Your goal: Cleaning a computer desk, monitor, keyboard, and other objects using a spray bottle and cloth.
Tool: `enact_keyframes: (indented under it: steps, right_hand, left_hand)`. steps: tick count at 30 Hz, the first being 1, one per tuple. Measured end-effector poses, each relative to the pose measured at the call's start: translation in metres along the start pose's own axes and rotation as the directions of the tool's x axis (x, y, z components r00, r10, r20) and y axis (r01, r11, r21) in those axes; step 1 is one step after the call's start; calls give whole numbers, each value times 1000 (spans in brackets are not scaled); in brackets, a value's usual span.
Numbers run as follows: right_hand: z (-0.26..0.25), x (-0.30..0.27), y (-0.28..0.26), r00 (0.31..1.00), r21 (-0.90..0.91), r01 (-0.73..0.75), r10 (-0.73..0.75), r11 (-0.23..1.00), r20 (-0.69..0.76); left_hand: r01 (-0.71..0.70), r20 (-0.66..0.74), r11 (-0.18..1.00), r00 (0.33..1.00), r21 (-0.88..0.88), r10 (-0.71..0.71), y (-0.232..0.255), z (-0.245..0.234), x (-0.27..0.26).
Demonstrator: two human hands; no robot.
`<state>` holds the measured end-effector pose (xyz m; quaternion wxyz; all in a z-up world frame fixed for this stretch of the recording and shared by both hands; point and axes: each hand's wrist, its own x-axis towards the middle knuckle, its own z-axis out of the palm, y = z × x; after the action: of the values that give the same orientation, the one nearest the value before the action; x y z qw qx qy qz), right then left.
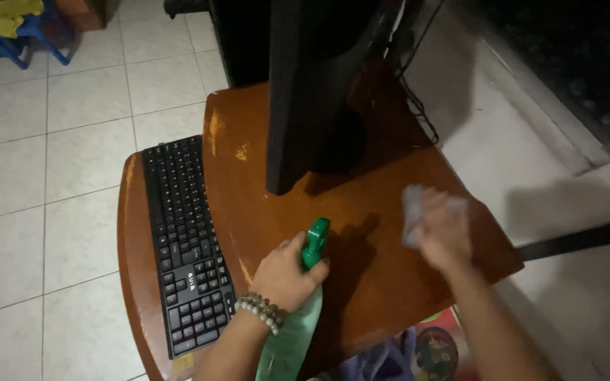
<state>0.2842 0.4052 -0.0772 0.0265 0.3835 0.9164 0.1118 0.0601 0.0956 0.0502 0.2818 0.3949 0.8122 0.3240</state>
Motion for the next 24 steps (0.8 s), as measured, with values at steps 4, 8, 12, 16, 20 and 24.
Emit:
enact_keyframes:
  steps: [4, 8, 12, 16, 20, 24]
  right_hand:
    - [-39, 60, -26, 985, 186, -108, 131, 977, -113]
    - [-125, 53, -120, 967, 143, -201, 173, 969, 189]
    - [-129, 17, -198, 996, 265, 85, -77, 960, -42]
    - [-118, -19, -222, 897, 459, 341, -138, 820, -420]
    - [-52, -6, -197, 891, 709, 454, -247, 540, -382]
    - [-9, 74, -144, 912, 897, 303, 175, 321, -371]
  left_hand:
    - [21, -36, 1000, 999, 1, -21, -4, -7, -7]
    - [30, -40, 1000, 999, -10, -30, -15, -7, -7]
    - [13, -69, 1000, 998, -5, -13, -18, -13, -6]
    - [-24, -107, 1000, 994, 6, 25, -31, -7, 0]
    - [-72, -127, 997, 989, 23, 75, -26, -15, 2]
    - [-29, -76, 999, 997, 27, 31, -2, -30, 0]
